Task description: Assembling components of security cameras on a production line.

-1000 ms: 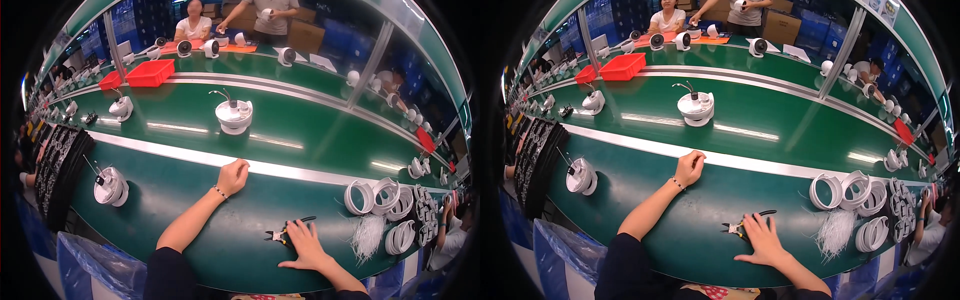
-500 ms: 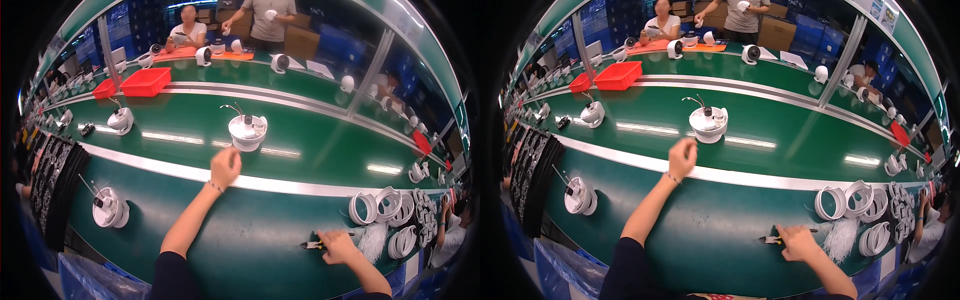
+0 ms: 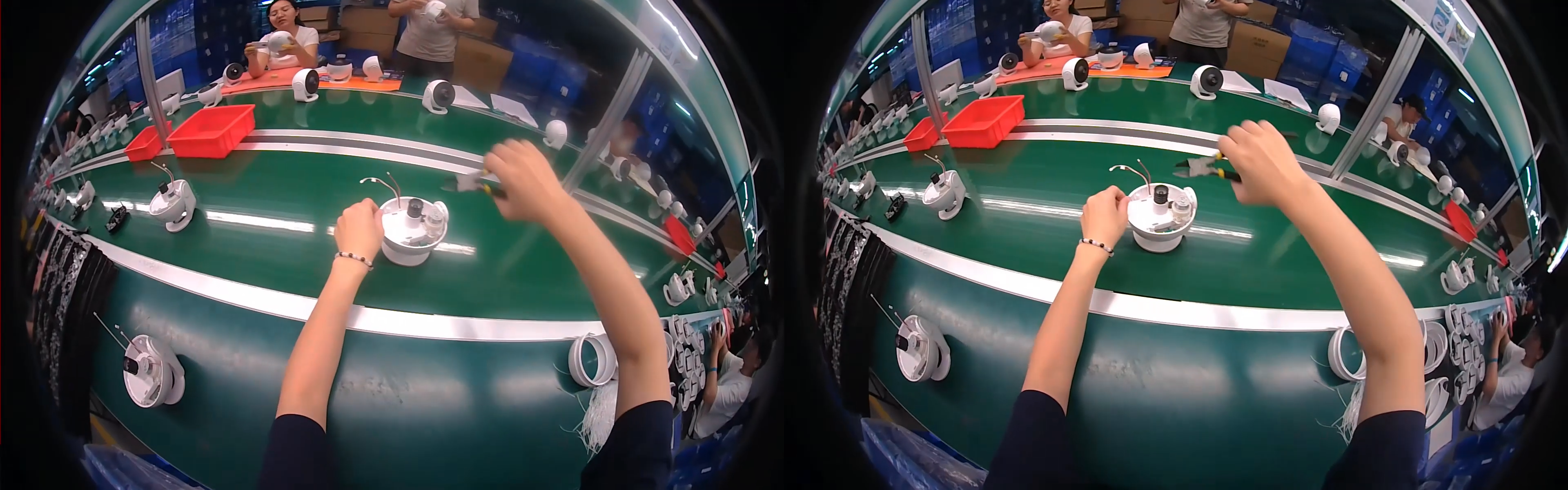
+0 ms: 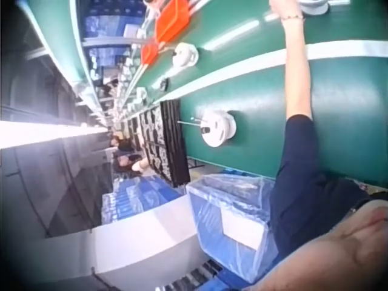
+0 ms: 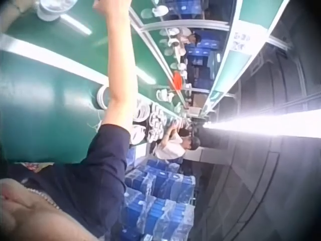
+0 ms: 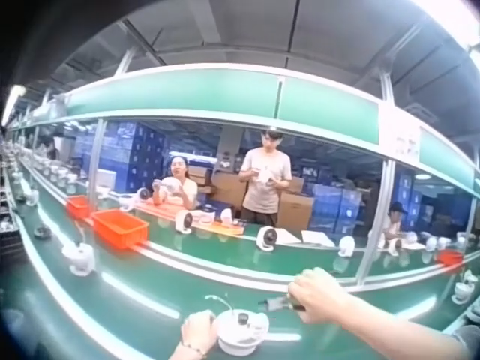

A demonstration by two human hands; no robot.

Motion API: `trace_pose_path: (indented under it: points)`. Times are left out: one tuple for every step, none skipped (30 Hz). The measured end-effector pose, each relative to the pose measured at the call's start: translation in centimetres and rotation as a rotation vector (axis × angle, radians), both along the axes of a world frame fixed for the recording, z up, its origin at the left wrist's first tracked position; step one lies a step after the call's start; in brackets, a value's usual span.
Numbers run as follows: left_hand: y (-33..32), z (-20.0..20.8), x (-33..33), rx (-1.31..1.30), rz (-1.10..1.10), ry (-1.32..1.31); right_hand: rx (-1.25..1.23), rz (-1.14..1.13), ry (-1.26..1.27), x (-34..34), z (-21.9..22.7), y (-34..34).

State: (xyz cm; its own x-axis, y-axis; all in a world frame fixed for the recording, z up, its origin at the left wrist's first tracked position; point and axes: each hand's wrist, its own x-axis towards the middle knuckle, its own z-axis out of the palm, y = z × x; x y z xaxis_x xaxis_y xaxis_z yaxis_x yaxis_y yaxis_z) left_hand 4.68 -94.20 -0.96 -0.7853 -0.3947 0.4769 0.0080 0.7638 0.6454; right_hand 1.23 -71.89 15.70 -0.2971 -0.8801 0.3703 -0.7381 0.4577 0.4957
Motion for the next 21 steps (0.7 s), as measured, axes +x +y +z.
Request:
trace_pose_path:
  points:
    - [0.0, -0.2, -0.1, -0.01, -0.006, 0.024, 0.066, -0.028, -0.005, -2.2, -0.6, -1.1]
    - [0.0, -0.5, -0.3, -0.014, -0.024, 0.043, 0.064, -0.024, -0.007, -3.9, -1.4, -2.0]
    - [0.0, -0.6, -0.5, -0.016, -0.023, 0.042, 0.165, -0.078, -0.019, -5.4, -2.2, -2.7]
    - [-0.1, -0.6, -0.2, -0.02, -0.043, 0.025, 0.265, -0.126, -0.04, -6.2, -2.8, -3.7]
    - [-0.2, -0.6, 0.0, -0.022, -0.065, 0.009, 0.264, -0.123, -0.049, -6.8, -3.3, -4.4]
    - [-0.3, -0.6, -0.2, -0.033, -0.101, -0.04, 0.333, -0.144, -0.052, -7.3, -3.9, -4.9]
    - [-0.2, -0.4, -0.2, -0.029, -0.102, -0.05, 0.406, -0.165, -0.057, -7.6, -4.3, -5.2]
    - [0.0, -0.1, -0.1, -0.051, -0.11, -0.068, 0.411, -0.166, -0.067, -7.8, -4.5, -5.4]
    - [0.2, 0.1, -0.2, -0.073, -0.119, -0.085, 0.419, -0.159, -0.062, -8.0, -4.7, -5.4]
    - [0.2, 0.2, -0.4, -0.099, -0.106, -0.068, 0.425, -0.153, -0.054, -8.3, -4.8, -5.4]
    - [0.2, 0.1, -0.6, -0.099, -0.111, -0.074, 0.425, -0.157, -0.061, -8.6, -5.1, -5.5]
    - [0.1, 0.0, -0.9, -0.11, -0.117, -0.094, 0.435, -0.152, -0.083, -8.8, -5.3, -5.5]
    - [0.1, 0.1, -1.0, -0.123, -0.124, -0.113, 0.444, -0.148, -0.105, -8.9, -5.6, -5.7]
    - [0.0, 0.2, -1.0, -0.124, -0.13, -0.118, 0.442, -0.152, -0.111, -8.9, -5.8, -5.7]
    - [-0.1, 0.5, -0.8, -0.133, -0.152, -0.139, 0.474, -0.172, -0.116, -8.9, -5.9, -5.8]
    - [0.0, 0.6, -0.8, -0.141, -0.173, -0.16, 0.505, -0.19, -0.122, -8.8, -6.0, -6.0]
    - [0.1, 0.5, -0.9, -0.143, -0.179, -0.164, 0.504, -0.194, -0.128, -8.7, -6.3, -6.0]
    - [0.3, 0.3, -1.1, -0.13, -0.171, -0.189, 0.511, -0.187, -0.152, -8.7, -6.5, -5.9]
    - [0.4, 0.2, -1.2, -0.118, -0.16, -0.213, 0.517, -0.178, -0.173, -8.5, -6.5, -6.1]
    - [0.3, 0.3, -1.3, -0.121, -0.163, -0.215, 0.513, -0.181, -0.175, -8.3, -6.6, -6.3]
    - [0.1, 0.4, -1.6, -0.177, -0.13, -0.219, 0.516, -0.167, -0.163, -8.2, -6.6, -6.6]
